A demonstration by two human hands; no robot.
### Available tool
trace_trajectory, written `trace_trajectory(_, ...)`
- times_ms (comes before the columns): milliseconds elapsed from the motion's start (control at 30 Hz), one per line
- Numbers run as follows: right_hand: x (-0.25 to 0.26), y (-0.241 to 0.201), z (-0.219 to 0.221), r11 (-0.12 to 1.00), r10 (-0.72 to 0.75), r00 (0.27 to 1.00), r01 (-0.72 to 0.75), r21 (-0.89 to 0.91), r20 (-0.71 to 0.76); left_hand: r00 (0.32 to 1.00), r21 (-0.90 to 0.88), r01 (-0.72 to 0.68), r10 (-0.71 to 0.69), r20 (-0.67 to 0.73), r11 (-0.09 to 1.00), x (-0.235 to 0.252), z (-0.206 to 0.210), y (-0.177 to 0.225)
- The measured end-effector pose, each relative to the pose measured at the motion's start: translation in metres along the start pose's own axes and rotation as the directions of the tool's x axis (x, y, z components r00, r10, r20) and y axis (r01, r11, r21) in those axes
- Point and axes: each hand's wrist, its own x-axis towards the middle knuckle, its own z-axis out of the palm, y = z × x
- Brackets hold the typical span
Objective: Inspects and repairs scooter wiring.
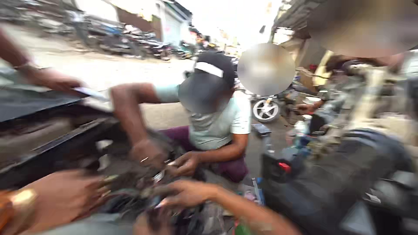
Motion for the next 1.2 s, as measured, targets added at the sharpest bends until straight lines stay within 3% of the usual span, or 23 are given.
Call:
trace_trajectory(167, 0.034, 0.03, 0.017, 1.0, 0.005, 0.997, -0.006, -0.014, -0.074, 0.994, 0.059, 0.079, -0.074, -0.082, 0.995, 0.008, -0.01, -0.001)
trace_trajectory(300, 0.04, 0.042, 0.003, 0.998, -0.052, 0.998, 0.053, 0.041, -0.018, 0.993, 0.112, 0.054, -0.042, -0.112, 0.992, 0.005, 0.004, -0.01)
trace_trajectory(467, 0.028, 0.027, -0.002, 0.985, -0.1, 0.992, 0.088, -0.148, -0.075, 0.991, 0.097, 0.019, -0.005, -0.137, 0.995, 0.007, 0.013, 0.003)
trace_trajectory(600, 0.026, 0.033, 0.004, 0.983, -0.091, 0.98, 0.061, -0.171, -0.175, 0.991, 0.107, -0.012, 0.026, -0.135, 0.994, 0.006, 0.019, 0.004)
trace_trajectory(933, 0.039, 0.062, 0.03, 0.996, -0.092, 0.949, 0.095, -0.004, -0.3, 0.992, 0.155, 0.058, -0.04, -0.119, 0.986, -0.012, 0.016, -0.012)
trace_trajectory(1100, 0.041, 0.052, 0.034, 0.982, -0.045, 0.909, -0.036, -0.184, -0.414, 0.99, 0.151, 0.019, 0.002, -0.14, 0.988, -0.016, 0.017, -0.01)
trace_trajectory(1200, 0.037, 0.021, 0.048, 0.927, 0.011, 0.885, -0.183, -0.327, -0.465, 0.986, -0.076, 0.087, -0.096, -0.132, 0.993, -0.015, 0.005, 0.002)
